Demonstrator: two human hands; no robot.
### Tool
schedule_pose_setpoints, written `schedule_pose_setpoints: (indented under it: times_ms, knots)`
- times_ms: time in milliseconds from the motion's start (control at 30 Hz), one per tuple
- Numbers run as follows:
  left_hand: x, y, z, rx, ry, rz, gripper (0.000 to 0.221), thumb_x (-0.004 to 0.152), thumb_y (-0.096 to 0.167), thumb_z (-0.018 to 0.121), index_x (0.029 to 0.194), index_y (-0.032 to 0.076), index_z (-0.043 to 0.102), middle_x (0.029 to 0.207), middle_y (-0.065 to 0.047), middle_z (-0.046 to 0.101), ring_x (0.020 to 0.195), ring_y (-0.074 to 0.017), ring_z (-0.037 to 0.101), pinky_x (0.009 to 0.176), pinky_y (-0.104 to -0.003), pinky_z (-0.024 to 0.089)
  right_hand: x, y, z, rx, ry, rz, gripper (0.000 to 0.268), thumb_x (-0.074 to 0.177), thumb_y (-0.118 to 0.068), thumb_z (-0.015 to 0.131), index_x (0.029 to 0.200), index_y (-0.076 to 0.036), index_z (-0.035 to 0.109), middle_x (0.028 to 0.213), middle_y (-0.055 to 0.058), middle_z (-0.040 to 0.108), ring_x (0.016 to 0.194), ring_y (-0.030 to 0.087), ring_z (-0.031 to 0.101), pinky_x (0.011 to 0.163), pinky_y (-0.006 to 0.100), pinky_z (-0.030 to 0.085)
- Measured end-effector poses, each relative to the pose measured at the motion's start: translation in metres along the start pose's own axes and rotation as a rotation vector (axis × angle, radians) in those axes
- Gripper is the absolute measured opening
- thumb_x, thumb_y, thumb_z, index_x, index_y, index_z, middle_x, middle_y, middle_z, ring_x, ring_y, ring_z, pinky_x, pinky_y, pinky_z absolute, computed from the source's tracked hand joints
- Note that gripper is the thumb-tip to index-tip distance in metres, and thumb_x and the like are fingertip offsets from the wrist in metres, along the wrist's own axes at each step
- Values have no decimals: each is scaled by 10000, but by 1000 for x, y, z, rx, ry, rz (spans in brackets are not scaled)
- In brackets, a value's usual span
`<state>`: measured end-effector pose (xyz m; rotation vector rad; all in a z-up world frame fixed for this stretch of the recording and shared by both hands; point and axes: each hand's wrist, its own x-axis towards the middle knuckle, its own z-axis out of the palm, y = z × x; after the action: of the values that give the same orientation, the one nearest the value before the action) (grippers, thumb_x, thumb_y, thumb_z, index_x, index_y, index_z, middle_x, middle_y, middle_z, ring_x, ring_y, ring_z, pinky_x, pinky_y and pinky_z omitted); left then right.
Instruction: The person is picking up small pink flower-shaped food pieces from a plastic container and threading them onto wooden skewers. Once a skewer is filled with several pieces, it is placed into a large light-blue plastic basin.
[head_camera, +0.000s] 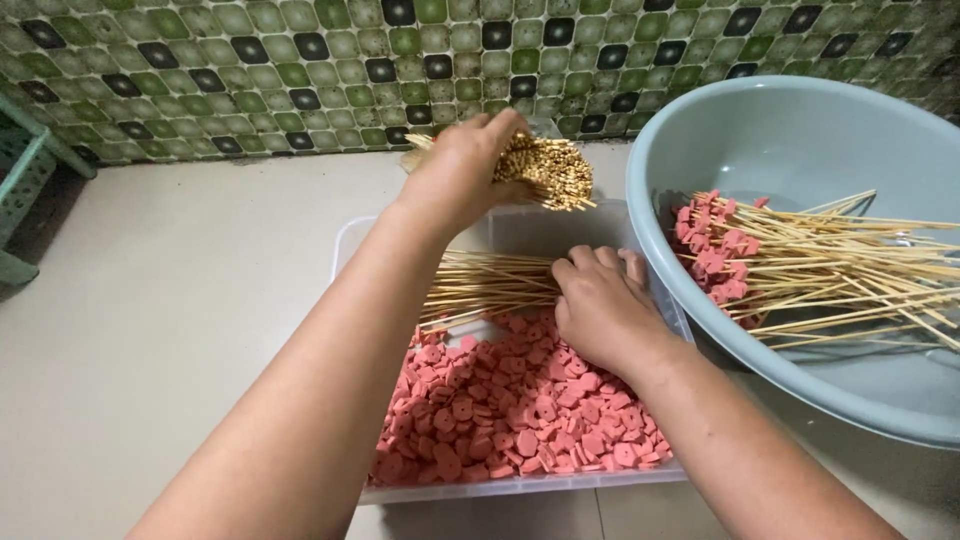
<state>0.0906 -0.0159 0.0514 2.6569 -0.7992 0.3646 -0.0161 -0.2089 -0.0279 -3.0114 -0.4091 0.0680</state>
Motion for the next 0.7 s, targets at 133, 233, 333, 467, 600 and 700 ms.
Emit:
schedule_pose_setpoints:
  times_ms: [133,233,333,467,600,700]
  knots:
    - [23,-19,32,129,45,-164,821,669,258,986,1358,294,541,1292,-217,604,1023,-421,722,804,-560,629,-1,-4,-6,-1,-3,-5,265,926,-132,492,1136,-75,644,1201,118,585,1285,322,500,1168,555,251]
    - [25,-23,39,137,69,-226,503,826,154,799,1266,334,633,1094,-143,670,896,-391,755,749,-504,645,-2,-3,-4,13,-4,-4,273,905,-116,492,1115,-55,656,1188,124,579,1268,328,498,1166,564,240]
    - [17,-8,19,72,220,-269,461,807,147,816,1227,265,667,1101,-185,666,878,-417,756,744,-515,658,-2,-3,-2,3,7,4,265,902,-135,499,1108,-59,647,1182,127,573,1262,330,497,1159,572,257]
    - [12,-1,7,-150,389,-265,412,833,89,798,1188,224,638,1054,-197,669,928,-436,746,765,-520,655,0,0,0,1,14,9,256,902,-159,503,1096,-71,645,1161,125,587,1254,332,499,1167,581,259]
    - [0,6,-2,-430,487,-263,351,831,-11,741,1094,188,621,1083,-64,770,892,-227,764,748,-353,672,-9,-21,-23,66,20,69,349,906,-66,483,1190,-48,687,1131,183,699,1150,344,576,1188,556,263]
    - [-1,1,-3,-568,463,-281,299,865,12,728,1072,195,614,1139,-94,755,985,-284,776,758,-331,737,-8,-18,-18,57,34,60,379,907,-99,501,1245,-42,662,1153,189,688,1174,349,558,1160,533,279]
